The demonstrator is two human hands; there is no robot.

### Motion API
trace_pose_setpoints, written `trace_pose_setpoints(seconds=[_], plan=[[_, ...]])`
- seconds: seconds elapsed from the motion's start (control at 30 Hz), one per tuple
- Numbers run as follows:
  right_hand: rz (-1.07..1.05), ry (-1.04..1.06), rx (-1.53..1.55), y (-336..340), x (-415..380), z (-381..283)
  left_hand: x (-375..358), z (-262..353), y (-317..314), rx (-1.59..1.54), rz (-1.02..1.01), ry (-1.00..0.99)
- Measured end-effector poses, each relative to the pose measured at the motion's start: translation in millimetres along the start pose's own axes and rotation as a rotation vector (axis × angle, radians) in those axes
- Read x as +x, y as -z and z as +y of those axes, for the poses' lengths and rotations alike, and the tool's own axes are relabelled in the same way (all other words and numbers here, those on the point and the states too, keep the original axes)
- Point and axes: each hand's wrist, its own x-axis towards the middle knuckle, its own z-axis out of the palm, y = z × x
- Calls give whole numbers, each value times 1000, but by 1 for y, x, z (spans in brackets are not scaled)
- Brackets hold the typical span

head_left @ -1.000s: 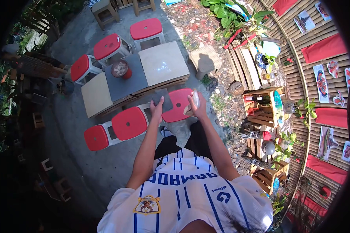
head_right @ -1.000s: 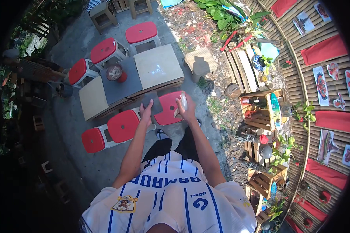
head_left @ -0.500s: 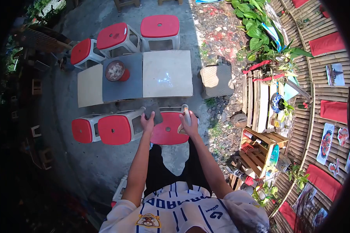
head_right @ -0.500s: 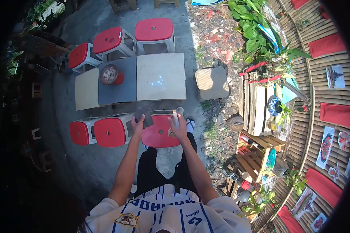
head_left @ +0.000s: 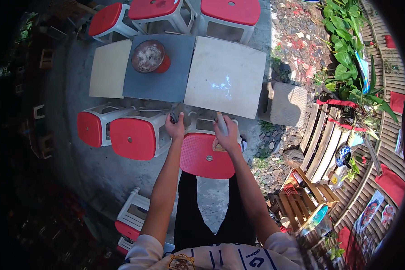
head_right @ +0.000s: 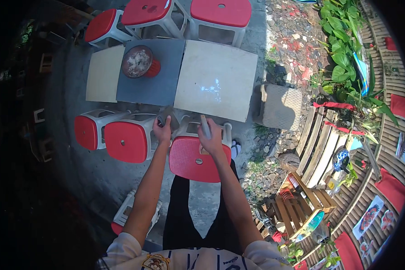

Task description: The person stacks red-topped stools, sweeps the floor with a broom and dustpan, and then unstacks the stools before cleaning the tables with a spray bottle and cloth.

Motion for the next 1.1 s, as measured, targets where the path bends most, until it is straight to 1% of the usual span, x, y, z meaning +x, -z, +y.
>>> trace_pose_setpoints(seconds=[0.03, 0.13, 0.17, 0.27, 0.37, 0.47, 0.57, 0.67, 0.73, 0.77, 0.9, 1.0, 1.07, 1.1], plan=[[4, -7, 12, -16, 4, 2, 9, -3, 3, -60, 29, 2], [-3, -32, 14, -55, 13, 0, 41, -1, 8, 5, 112, -159], [6, -23, 22, -67, 15, -1, 56, 0, 8, -50, 109, -193], [1, -41, 18, -97, 29, 10, 108, -13, 12, 294, 88, -361], [-12, -70, 4, -122, 34, 13, 130, -19, 10, 197, 86, -387], [-1, -31, -10, -146, 34, 10, 132, -22, 21, 215, 139, -386], [26, -22, -37, -166, 29, 7, 126, -34, 44, 187, 115, -199], [43, -48, -70, -176, 24, 4, 111, -40, 66, 78, 103, -176], [50, -67, -87, -179, 22, 1, 105, -46, 78, 145, 105, -131], [57, -77, -94, -179, 20, 0, 99, -48, 83, 181, 101, -109], [88, -29, -42, -164, 21, -6, 74, -41, 80, 69, 65, -99], [42, -97, -42, -144, 24, 1, 62, -40, 67, 10, 14, -63], [78, -106, -99, -127, 26, 6, 56, -49, 55, -8, -19, -45], [97, -113, -130, -116, 27, 7, 48, -44, 48, 7, -13, -53]])
